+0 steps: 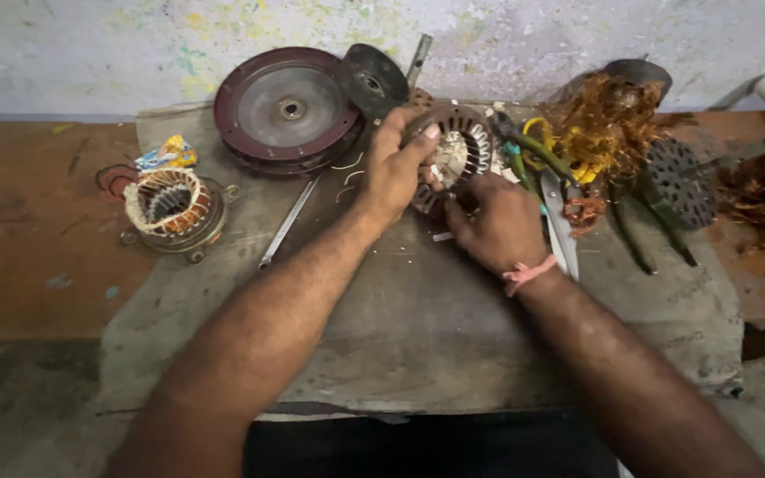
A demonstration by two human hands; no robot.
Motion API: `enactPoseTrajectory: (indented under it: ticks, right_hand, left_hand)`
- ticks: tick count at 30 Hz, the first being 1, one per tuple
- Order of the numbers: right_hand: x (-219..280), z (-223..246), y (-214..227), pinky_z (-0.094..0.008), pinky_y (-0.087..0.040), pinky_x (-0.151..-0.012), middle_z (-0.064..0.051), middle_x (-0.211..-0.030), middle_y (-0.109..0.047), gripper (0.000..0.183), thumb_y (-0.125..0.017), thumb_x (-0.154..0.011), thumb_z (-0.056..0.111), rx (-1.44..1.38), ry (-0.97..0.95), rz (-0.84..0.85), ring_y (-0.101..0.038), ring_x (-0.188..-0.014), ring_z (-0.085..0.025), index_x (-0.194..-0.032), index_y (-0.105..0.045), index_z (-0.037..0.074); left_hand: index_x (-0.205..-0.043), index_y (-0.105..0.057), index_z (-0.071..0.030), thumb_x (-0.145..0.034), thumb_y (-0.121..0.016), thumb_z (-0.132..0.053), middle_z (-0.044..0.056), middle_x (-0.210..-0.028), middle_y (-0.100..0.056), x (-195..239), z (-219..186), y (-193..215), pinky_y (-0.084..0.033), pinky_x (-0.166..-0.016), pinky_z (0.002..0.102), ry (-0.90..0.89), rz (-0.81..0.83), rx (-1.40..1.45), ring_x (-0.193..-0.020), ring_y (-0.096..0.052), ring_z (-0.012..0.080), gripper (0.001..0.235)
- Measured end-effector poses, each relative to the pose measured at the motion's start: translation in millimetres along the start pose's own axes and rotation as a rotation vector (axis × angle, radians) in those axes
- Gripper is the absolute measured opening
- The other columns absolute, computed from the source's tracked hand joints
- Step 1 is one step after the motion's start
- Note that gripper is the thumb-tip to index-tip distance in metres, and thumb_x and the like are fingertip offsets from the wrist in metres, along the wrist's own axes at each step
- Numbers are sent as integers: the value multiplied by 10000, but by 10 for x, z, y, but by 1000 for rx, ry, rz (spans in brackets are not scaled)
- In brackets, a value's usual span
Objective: The person uses pliers to cut and remove copper wiring from a ceiling fan motor stator while placing small white insulation strips into the stator slots by hand.
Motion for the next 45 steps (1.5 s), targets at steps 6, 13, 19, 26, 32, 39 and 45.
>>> enactPoseTrajectory:
  ticks: [6,13,19,26,32,39,45]
  right_hand:
    - [2,-85,-66,-495,-543,-708,-178,-829,-695,126,-749,-836,144,41,-8,12,-681,-784,-392,-860,-682,40]
    - [-23,78,61,-486,-543,-749,-168,-1027,-662,197,-727,-890,138,104,111,48,-664,-949,-386,-1063,-695,51]
    - [-36,172,31,-472,-549,-735,-161,-1160,-660,226,-623,-918,103,114,233,108,-673,-946,-385,-1132,-646,35]
    - [-99,-12,-153,-498,-537,-726,-134,-1040,-654,139,-614,-934,132,143,100,233,-678,-896,-393,-1045,-630,50]
    - [-116,-12,-157,-511,-527,-707,-146,-1035,-655,142,-607,-947,132,128,144,200,-674,-840,-399,-1060,-638,50]
    - [-87,-55,-101,-509,-516,-713,-150,-1021,-653,163,-621,-942,153,10,76,177,-664,-854,-412,-1076,-666,72]
    - [-135,-149,-150,-507,-521,-745,-149,-1029,-659,166,-633,-958,162,0,124,219,-665,-906,-412,-1103,-646,83]
  left_hand:
    - [-1181,-555,-2,-1027,-655,-204,36,-842,-598,-4,-56,-10,-518,-497,274,-75,42,-107,-644,-574,92,273]
    - [-1158,-565,-14,-997,-638,-200,34,-808,-619,-69,2,70,-497,-458,265,-30,18,-124,-551,-570,98,257]
    - [-1156,-575,-24,-987,-655,-194,26,-814,-614,-118,114,137,-514,-481,261,-31,4,-97,-600,-567,84,254]
    - [-1113,-584,-19,-1005,-673,-229,20,-810,-607,-144,117,182,-522,-495,264,-75,-9,-198,-625,-576,83,252]
    - [-1100,-579,-24,-1006,-665,-248,19,-779,-602,-100,67,147,-540,-475,282,-73,-12,-268,-573,-585,97,257]
    - [-1107,-582,-14,-1011,-648,-222,22,-791,-616,-94,12,146,-539,-471,285,-103,-19,-328,-593,-593,95,238]
    - [-1163,-592,-15,-1026,-651,-210,16,-815,-613,-143,73,147,-519,-503,274,-117,-10,-296,-624,-575,85,245]
Point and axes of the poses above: each hand's wrist, its own x-axis away from the middle knuckle, its own y-axis out of the back of the hand, z = x × y, the point moved 8 cm from there along -x, towards the middle knuckle
